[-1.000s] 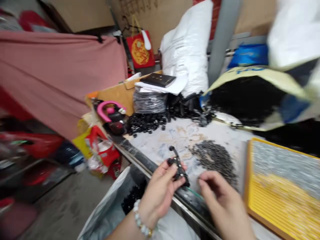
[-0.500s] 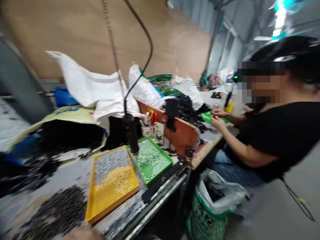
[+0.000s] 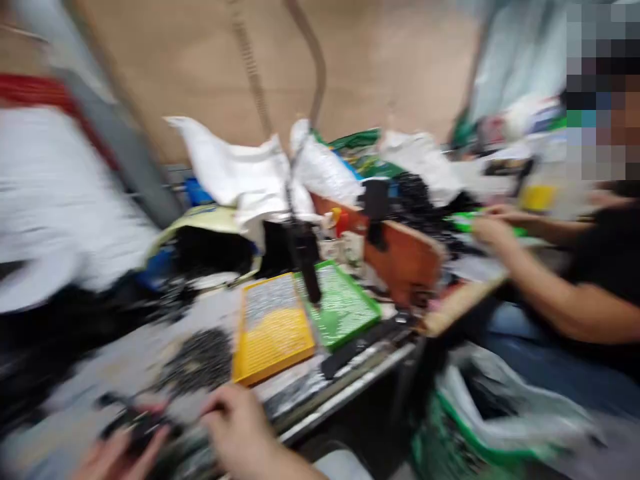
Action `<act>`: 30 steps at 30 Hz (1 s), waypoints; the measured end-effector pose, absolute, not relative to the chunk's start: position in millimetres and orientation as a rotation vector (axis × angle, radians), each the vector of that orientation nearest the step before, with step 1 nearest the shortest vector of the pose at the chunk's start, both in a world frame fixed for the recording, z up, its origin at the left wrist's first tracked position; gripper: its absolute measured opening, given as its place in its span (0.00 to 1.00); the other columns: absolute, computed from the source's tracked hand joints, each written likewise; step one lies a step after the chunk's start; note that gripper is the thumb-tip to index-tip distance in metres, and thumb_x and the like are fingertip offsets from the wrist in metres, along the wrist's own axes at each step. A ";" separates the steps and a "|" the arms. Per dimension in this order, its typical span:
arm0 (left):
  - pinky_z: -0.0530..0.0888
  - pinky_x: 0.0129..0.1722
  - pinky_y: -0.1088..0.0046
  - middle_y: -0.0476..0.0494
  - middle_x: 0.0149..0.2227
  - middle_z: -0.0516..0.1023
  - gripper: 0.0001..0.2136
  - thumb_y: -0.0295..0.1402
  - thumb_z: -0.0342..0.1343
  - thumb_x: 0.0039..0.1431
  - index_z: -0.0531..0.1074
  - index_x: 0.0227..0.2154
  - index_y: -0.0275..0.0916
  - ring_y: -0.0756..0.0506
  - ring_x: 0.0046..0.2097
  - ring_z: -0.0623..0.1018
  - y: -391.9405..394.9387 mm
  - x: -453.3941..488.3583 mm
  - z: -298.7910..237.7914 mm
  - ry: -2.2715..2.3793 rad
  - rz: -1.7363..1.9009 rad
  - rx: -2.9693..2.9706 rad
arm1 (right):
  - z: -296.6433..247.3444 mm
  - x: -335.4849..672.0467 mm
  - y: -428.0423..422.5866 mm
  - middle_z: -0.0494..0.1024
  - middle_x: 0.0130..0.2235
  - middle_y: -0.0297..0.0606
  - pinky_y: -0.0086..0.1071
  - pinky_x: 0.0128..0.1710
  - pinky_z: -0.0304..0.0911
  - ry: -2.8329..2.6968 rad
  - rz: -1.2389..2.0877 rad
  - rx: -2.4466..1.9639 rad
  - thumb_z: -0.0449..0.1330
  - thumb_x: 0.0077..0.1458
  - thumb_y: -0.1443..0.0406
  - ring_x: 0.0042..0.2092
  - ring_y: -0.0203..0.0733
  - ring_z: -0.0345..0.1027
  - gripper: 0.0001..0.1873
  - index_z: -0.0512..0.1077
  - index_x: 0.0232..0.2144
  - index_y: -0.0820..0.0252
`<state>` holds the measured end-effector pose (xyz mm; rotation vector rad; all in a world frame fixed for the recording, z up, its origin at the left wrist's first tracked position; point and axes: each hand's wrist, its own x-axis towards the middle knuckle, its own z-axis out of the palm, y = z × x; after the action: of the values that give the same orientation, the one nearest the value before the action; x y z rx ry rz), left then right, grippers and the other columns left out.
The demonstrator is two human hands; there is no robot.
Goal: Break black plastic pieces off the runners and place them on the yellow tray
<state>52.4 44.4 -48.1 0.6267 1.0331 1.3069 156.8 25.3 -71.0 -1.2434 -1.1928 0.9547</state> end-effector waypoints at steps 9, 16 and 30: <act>0.71 0.35 0.77 0.43 0.36 0.74 0.06 0.30 0.56 0.53 0.71 0.34 0.35 0.50 0.38 0.73 32.3 17.4 -45.3 0.833 1.334 0.482 | -46.4 152.8 44.9 0.68 0.29 0.35 0.27 0.34 0.60 -1.414 1.229 -1.056 0.55 0.50 0.59 0.33 0.37 0.62 0.10 0.66 0.25 0.60; 0.69 0.33 0.77 0.43 0.32 0.75 0.06 0.30 0.57 0.52 0.71 0.34 0.35 0.50 0.35 0.74 34.7 -1.6 -57.8 0.864 1.274 0.486 | -35.4 135.8 74.3 0.67 0.26 0.34 0.26 0.33 0.61 -1.566 1.355 -1.064 0.53 0.52 0.57 0.31 0.36 0.62 0.12 0.64 0.24 0.60; 0.67 0.39 0.74 0.43 0.32 0.76 0.08 0.31 0.58 0.51 0.74 0.34 0.35 0.49 0.34 0.73 36.3 1.6 -62.1 0.939 1.235 0.635 | -43.3 132.2 81.1 0.66 0.22 0.31 0.28 0.27 0.63 -1.363 1.569 -1.076 0.58 0.47 0.54 0.24 0.33 0.63 0.16 0.61 0.23 0.60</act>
<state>1.6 36.3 -62.1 0.6348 0.9392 1.2353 132.2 81.1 -43.3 -1.0762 -1.3626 1.5689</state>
